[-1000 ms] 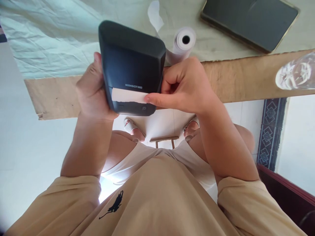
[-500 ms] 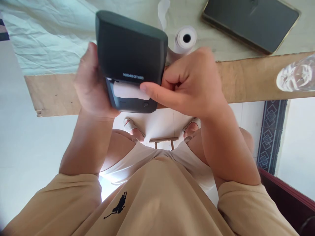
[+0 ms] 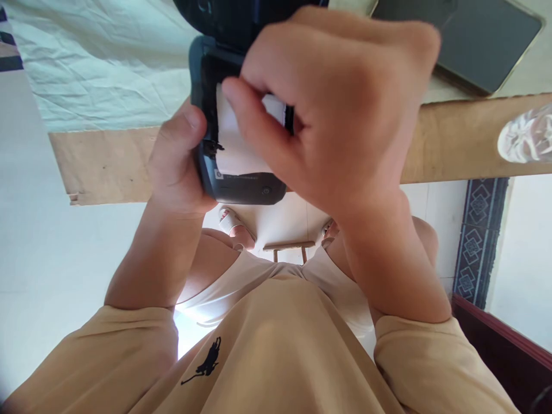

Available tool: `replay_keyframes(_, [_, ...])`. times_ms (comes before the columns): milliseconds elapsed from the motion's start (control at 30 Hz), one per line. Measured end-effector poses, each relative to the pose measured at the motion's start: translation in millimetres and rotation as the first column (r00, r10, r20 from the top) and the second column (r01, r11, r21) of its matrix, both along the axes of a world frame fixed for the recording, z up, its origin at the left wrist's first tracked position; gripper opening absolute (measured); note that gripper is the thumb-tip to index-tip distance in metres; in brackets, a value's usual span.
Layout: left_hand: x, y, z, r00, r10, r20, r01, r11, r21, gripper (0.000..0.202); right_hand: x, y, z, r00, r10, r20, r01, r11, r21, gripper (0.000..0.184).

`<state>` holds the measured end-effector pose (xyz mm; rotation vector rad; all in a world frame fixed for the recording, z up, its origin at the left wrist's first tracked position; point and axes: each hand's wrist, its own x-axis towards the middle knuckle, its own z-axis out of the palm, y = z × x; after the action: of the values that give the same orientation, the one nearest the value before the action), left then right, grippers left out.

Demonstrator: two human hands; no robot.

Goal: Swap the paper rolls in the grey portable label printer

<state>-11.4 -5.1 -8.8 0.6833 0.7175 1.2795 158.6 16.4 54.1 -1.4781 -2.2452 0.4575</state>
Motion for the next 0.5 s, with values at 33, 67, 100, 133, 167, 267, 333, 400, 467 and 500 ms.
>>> replay_keyframes(33, [-1,0,-0.4,1.000,-0.020,-0.011,0.020,1.000,0.006,0.026,-3,-1,-0.8,0.996,-0.015,0.093,0.009,0.998,0.061,0.044])
replay_keyframes(67, [-2,1,-1.2,0.999,-0.049,-0.021,0.049,0.999,0.009,0.026,-5,-2,-1.2,0.982,-0.039,0.183,0.020,0.995,0.102,0.042])
replay_keyframes(100, [-2,1,-2.2,0.997,-0.067,-0.030,0.067,0.998,0.008,0.025,-6,-2,-0.8,0.961,-0.069,0.266,0.038,0.992,0.122,0.038])
replay_keyframes(133, [-2,2,-3.0,0.997,-0.067,-0.039,0.067,0.998,0.005,0.024,-8,-3,0.2,0.939,-0.093,0.330,0.058,0.992,0.116,0.035])
replay_keyframes(167, [-2,2,-3.5,0.998,-0.038,-0.051,0.038,0.999,-0.002,0.024,-10,-3,1.8,0.919,-0.107,0.378,0.083,0.993,0.079,0.034])
replay_keyframes(267, [2,1,-2.9,0.989,0.034,-0.142,-0.034,0.999,0.007,0.043,-15,-2,8.1,0.864,-0.089,0.495,0.142,0.987,-0.070,0.039])
replay_keyframes(333, [4,0,-1.7,0.976,0.029,-0.214,-0.027,1.000,0.014,0.055,-15,-3,12.2,0.879,-0.082,0.471,0.143,0.985,-0.097,0.039])
replay_keyframes(400, [5,0,-0.9,0.971,0.023,-0.238,-0.021,1.000,0.013,0.058,-8,-5,15.7,0.945,-0.048,0.322,0.080,0.993,-0.087,0.033])
replay_keyframes(467, [6,0,-0.3,0.974,0.053,-0.221,-0.050,0.999,0.017,0.057,7,-7,17.3,1.000,0.013,0.010,-0.012,0.987,-0.157,0.030])
replay_keyframes(500, [7,0,0.1,0.976,0.057,-0.211,-0.057,0.998,0.007,0.055,15,-7,16.7,0.984,0.039,-0.176,-0.078,0.972,-0.223,0.031])
